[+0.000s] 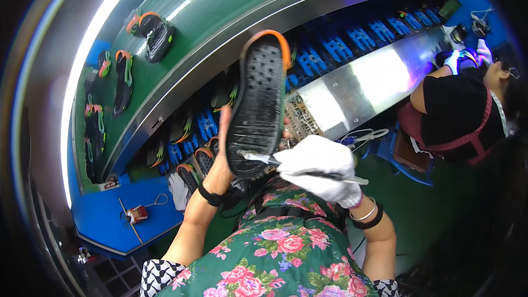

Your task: Applying adhesive or primer to the soles of shoes using a brush on a factory production line.

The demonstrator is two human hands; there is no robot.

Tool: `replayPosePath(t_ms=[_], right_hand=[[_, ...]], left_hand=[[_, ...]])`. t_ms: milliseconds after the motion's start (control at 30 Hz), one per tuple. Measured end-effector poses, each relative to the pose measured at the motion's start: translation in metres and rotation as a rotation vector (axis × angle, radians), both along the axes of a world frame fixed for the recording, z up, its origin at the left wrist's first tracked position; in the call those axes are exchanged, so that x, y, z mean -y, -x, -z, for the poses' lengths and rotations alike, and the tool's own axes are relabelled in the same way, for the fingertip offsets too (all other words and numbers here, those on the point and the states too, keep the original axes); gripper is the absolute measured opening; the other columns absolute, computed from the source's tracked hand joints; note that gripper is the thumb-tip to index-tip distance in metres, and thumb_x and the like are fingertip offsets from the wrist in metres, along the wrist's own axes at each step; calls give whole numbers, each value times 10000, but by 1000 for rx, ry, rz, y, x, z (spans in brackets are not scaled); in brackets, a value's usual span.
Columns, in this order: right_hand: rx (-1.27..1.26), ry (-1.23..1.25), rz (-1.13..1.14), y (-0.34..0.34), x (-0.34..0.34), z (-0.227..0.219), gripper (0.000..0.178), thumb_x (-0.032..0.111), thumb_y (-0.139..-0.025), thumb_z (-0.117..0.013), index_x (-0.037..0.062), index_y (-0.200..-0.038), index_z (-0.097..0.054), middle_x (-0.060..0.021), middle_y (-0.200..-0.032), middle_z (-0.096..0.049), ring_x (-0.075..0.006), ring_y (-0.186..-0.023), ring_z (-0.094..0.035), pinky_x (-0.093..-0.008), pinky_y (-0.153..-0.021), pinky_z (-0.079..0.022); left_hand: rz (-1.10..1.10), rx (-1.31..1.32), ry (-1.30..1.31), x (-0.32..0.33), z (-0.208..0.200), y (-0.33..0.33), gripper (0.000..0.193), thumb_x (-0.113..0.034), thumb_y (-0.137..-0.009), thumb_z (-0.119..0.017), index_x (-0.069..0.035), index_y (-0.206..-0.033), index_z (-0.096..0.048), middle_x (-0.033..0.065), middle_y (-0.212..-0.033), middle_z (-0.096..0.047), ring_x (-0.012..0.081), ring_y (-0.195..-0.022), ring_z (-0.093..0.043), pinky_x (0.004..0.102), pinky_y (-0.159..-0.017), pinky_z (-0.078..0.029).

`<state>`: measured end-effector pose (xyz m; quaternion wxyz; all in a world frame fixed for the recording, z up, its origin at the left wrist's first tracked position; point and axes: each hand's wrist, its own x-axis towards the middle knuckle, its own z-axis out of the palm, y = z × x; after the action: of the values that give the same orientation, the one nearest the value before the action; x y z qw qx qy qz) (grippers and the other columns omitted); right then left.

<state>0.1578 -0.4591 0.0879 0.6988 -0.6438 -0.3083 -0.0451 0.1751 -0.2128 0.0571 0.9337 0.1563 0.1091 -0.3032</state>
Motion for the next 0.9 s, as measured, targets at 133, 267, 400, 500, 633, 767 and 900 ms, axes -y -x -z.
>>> replayPosePath(t_ms=[133,267,400,500,633,767,900], right_hand=[[-324,-320,352,25,33,18,138,-110,-728,-706,-8,-820,-711,-169,-924,-743,-254,-881,-714,-372,-797,-562],[-596,-375,539,53,41,56,170,-115,-769,-679,-24,-906,-724,-157,-996,-740,-159,-826,-667,-269,-753,-524],[-898,-349,407,71,20,111,213,-62,-831,-715,-23,-1035,-760,-80,-943,-748,-65,-679,-599,-197,-577,-441],[-997,-243,358,82,15,157,209,-27,-848,-735,-13,-1054,-767,-43,-860,-738,-63,-652,-599,-195,-560,-439],[-1077,-260,269,68,2,176,214,-7,-864,-747,-1,-1077,-764,-44,-857,-740,-84,-671,-628,-207,-578,-480],[-1064,-220,211,56,-8,191,226,13,-858,-769,-4,-1083,-758,-41,-872,-735,-92,-690,-629,-230,-592,-488],[-1167,-428,24,33,-41,218,279,0,-919,-698,-47,-1194,-684,-70,-968,-704,-120,-772,-620,-247,-668,-498]], left_hand=[[52,490,1,-17,-42,-30,1288,-738,-716,-769,1,-1585,-171,383,-1536,-283,534,-1213,-566,600,-942,-573],[116,671,156,-11,-75,-122,1290,-656,-719,-832,-40,-1604,-124,384,-1575,-186,522,-1196,-563,568,-876,-613],[-215,172,356,6,-73,-240,1167,-832,-867,-462,-51,-1615,-23,353,-1621,-109,563,-1460,-219,631,-1182,-343],[-91,160,26,75,-67,-215,1052,-807,-949,-203,-7,-1611,-34,329,-1580,-271,526,-1429,-337,664,-1193,-262],[84,224,146,39,-11,-139,856,-695,-1017,-309,-16,-1526,-417,190,-1229,-675,336,-1155,-635,544,-1102,-412],[-8,-19,-64,2,46,-37,644,-512,-1053,-442,-18,-1461,-496,131,-977,-702,288,-935,-669,445,-918,-516],[-117,-190,-468,-32,98,103,570,-445,-1065,-442,11,-1385,-562,106,-956,-703,259,-951,-678,385,-894,-526]])
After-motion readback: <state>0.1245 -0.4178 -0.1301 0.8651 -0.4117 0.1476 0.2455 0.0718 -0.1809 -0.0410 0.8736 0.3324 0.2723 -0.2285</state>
